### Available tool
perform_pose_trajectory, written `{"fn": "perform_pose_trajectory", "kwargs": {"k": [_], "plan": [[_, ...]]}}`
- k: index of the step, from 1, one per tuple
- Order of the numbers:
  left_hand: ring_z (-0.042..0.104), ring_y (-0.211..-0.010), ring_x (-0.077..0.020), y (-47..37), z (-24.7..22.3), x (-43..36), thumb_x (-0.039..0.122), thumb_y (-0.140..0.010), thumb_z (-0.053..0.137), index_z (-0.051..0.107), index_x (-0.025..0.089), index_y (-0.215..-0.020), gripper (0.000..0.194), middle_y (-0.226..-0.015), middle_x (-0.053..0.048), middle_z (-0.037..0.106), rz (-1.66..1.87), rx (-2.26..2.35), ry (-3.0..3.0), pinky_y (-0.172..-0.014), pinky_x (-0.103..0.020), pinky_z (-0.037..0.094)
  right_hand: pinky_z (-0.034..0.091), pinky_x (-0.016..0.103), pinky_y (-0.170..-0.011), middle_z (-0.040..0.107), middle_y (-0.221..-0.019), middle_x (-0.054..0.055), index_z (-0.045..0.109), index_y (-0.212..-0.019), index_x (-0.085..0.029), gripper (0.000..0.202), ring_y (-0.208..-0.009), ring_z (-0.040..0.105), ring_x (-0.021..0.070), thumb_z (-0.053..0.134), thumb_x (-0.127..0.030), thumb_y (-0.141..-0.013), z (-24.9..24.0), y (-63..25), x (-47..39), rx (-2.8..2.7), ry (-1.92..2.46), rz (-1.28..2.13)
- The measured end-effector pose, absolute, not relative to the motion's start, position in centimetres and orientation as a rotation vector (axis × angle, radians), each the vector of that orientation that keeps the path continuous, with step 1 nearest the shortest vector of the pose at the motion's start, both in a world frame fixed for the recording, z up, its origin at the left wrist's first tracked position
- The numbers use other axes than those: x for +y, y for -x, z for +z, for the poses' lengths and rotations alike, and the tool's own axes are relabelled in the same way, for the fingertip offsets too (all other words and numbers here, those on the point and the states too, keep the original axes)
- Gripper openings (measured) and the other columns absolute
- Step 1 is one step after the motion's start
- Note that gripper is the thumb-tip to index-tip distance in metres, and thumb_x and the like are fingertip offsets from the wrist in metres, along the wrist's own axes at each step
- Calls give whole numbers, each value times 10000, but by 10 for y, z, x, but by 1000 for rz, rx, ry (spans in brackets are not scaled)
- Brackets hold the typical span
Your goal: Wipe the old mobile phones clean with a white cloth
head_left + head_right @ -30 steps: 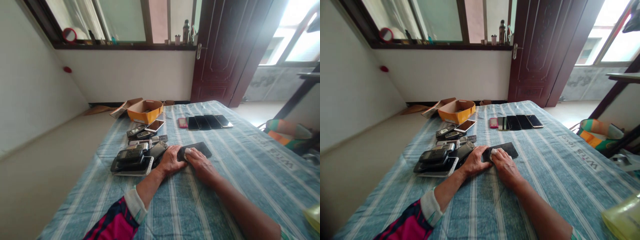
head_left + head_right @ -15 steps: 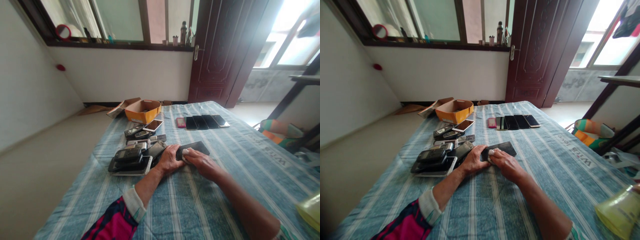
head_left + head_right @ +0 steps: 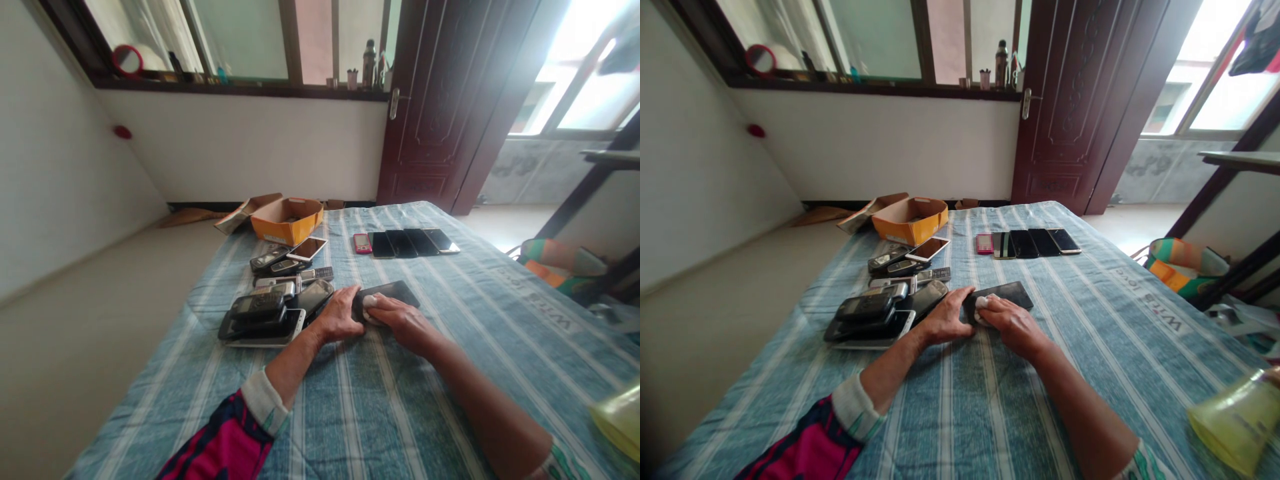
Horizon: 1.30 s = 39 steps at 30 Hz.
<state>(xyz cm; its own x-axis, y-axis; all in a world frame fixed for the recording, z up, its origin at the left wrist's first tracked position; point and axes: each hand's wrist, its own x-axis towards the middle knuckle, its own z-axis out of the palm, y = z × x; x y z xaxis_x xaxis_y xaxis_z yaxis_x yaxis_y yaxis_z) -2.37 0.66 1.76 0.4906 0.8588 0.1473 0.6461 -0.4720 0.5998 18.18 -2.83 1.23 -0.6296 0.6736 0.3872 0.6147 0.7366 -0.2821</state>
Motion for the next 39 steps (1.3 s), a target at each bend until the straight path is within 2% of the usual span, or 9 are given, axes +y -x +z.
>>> {"fn": "perform_pose_trajectory", "kwargs": {"k": [6,11,18,25,33,36,39], "plan": [[449,-1291,-340,29,22,9,127,-511,611,404,113,-1352,866,-1376,-159,497,555,1179,-2224,-1101,-441,354,403,358,-1068,634,-1221,68,630,-1189,-204,331,-1273,479,204,410,-138,-950,10,-157,-31,-2478,841,94],[465,-1279,-342,30,24,10,110,-502,583,405,80,-1347,864,-1369,-188,501,522,1165,-2246,-1094,-430,365,405,355,-1071,653,-1163,74,634,-1182,-188,357,-1239,510,200,392,-101,-935,11,-151,-34,-2472,823,36],[469,-1274,-337,28,17,9,121,-514,581,415,127,-1337,839,-1361,-151,517,581,1151,-2224,-1089,-457,366,427,371,-1056,640,-1209,63,650,-1161,-212,375,-1217,525,214,397,-86,-915,7,-149,-37,-2446,914,36],[478,-1256,-341,27,14,8,117,-531,599,426,110,-1326,814,-1332,-160,534,590,1150,-2267,-1081,-457,371,426,364,-1059,650,-1192,71,678,-1102,-201,344,-1217,528,214,422,-81,-907,8,-145,-37,-2452,880,84],[476,-1248,-335,24,19,0,296,-578,757,432,154,-1324,826,-1315,-133,538,579,1228,-2242,-1064,-450,381,481,372,-996,639,-1247,24,672,-1158,-284,360,-1179,573,218,443,-143,-918,2,-185,-31,-2374,1062,135],[479,-1244,-330,20,19,-4,381,-634,762,463,148,-1289,757,-1299,-145,543,581,1272,-2266,-1060,-441,383,496,387,-974,625,-1273,8,669,-1169,-305,361,-1164,586,237,445,-166,-922,-1,-200,-26,-2351,1135,172],[494,-1226,-324,17,18,-6,383,-674,748,487,132,-1256,686,-1269,-156,557,575,1296,-2319,-1053,-429,388,513,391,-943,622,-1275,14,665,-1179,-301,343,-1155,592,260,448,-203,-932,0,-212,-23,-2342,1180,204]]}}
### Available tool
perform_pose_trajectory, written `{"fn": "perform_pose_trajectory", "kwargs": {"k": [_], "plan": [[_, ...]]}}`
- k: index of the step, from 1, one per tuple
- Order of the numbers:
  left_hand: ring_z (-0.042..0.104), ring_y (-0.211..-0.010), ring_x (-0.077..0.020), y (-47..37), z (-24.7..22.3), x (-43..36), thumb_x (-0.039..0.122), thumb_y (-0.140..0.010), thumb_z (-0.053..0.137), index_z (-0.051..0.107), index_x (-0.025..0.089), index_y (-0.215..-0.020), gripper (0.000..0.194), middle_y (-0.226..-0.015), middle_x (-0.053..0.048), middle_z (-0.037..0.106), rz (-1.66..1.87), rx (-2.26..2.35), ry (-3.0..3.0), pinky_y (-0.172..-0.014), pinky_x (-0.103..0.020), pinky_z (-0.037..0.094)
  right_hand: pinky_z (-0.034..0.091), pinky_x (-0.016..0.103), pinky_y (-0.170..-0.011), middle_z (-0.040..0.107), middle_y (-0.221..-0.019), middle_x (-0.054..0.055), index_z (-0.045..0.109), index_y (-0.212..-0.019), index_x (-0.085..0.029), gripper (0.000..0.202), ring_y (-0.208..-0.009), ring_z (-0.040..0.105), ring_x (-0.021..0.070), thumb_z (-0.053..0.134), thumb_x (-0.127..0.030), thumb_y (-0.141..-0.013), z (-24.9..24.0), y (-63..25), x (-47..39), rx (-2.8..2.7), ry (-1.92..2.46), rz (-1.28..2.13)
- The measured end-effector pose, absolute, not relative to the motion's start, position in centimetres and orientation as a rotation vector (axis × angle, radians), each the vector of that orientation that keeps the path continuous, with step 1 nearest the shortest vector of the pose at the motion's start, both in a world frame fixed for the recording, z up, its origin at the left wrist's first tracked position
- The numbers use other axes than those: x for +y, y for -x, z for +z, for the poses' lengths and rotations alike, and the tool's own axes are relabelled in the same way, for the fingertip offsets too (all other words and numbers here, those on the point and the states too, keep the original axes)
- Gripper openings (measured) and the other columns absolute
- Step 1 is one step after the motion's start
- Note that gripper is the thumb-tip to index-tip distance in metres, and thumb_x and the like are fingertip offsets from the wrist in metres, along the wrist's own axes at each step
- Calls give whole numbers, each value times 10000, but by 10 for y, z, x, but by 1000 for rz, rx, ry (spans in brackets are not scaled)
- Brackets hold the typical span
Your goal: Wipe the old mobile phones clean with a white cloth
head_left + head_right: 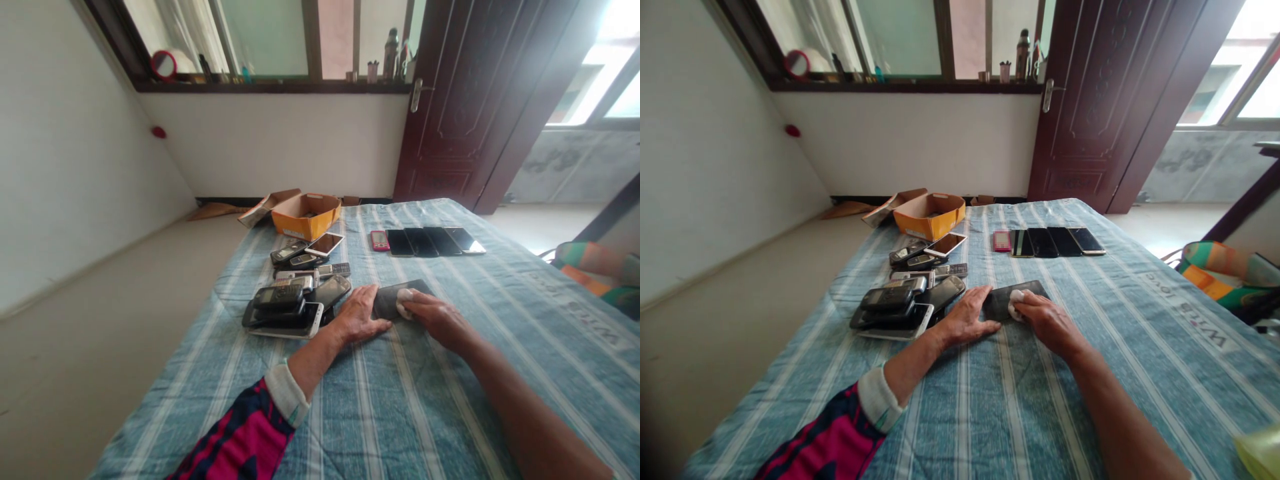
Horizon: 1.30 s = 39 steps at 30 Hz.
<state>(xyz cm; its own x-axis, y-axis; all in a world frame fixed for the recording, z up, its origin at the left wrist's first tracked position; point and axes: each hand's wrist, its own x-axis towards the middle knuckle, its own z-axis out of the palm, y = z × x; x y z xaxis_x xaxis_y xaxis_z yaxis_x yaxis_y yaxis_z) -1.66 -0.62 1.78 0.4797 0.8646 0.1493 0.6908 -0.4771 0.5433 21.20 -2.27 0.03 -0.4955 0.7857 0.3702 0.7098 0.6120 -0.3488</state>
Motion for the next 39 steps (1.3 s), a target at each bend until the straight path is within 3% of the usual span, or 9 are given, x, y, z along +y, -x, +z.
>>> {"fn": "perform_pose_trajectory", "kwargs": {"k": [7,16,22,28,39], "plan": [[508,-1203,-307,15,16,-6,351,-672,751,494,167,-1237,648,-1258,-124,568,603,1329,-2335,-1049,-420,390,528,382,-911,641,-1234,33,681,-1141,-287,328,-1133,605,261,422,-226,-948,3,-219,-21,-2345,1185,190],[543,-1142,-302,11,9,-6,293,-674,718,525,130,-1158,546,-1189,-137,595,672,1309,-2410,-1032,-423,406,438,370,-1041,672,-1186,41,689,-1117,-246,319,-1202,556,218,456,-138,-927,3,-183,-27,-2403,945,146],[497,-1217,-297,12,11,-7,303,-656,763,473,131,-1251,684,-1284,-147,552,641,1340,-2385,-1073,-422,376,524,360,-924,676,-1168,54,711,-1080,-260,276,-1092,626,254,501,-193,-914,-1,-216,-16,-2328,1040,189],[507,-1198,-291,12,14,-7,311,-656,773,483,125,-1245,683,-1269,-141,563,620,1357,-2380,-1069,-403,379,549,337,-833,680,-1151,52,728,-1022,-257,268,-1008,658,256,498,-183,-909,1,-229,-13,-2306,1097,208],[547,-1144,-293,12,12,-4,286,-634,745,517,211,-1154,573,-1190,-81,608,685,1338,-2358,-1032,-436,402,491,338,-963,680,-1155,32,712,-1035,-265,251,-1117,606,223,514,-168,-917,4,-187,-23,-2392,960,131]]}}
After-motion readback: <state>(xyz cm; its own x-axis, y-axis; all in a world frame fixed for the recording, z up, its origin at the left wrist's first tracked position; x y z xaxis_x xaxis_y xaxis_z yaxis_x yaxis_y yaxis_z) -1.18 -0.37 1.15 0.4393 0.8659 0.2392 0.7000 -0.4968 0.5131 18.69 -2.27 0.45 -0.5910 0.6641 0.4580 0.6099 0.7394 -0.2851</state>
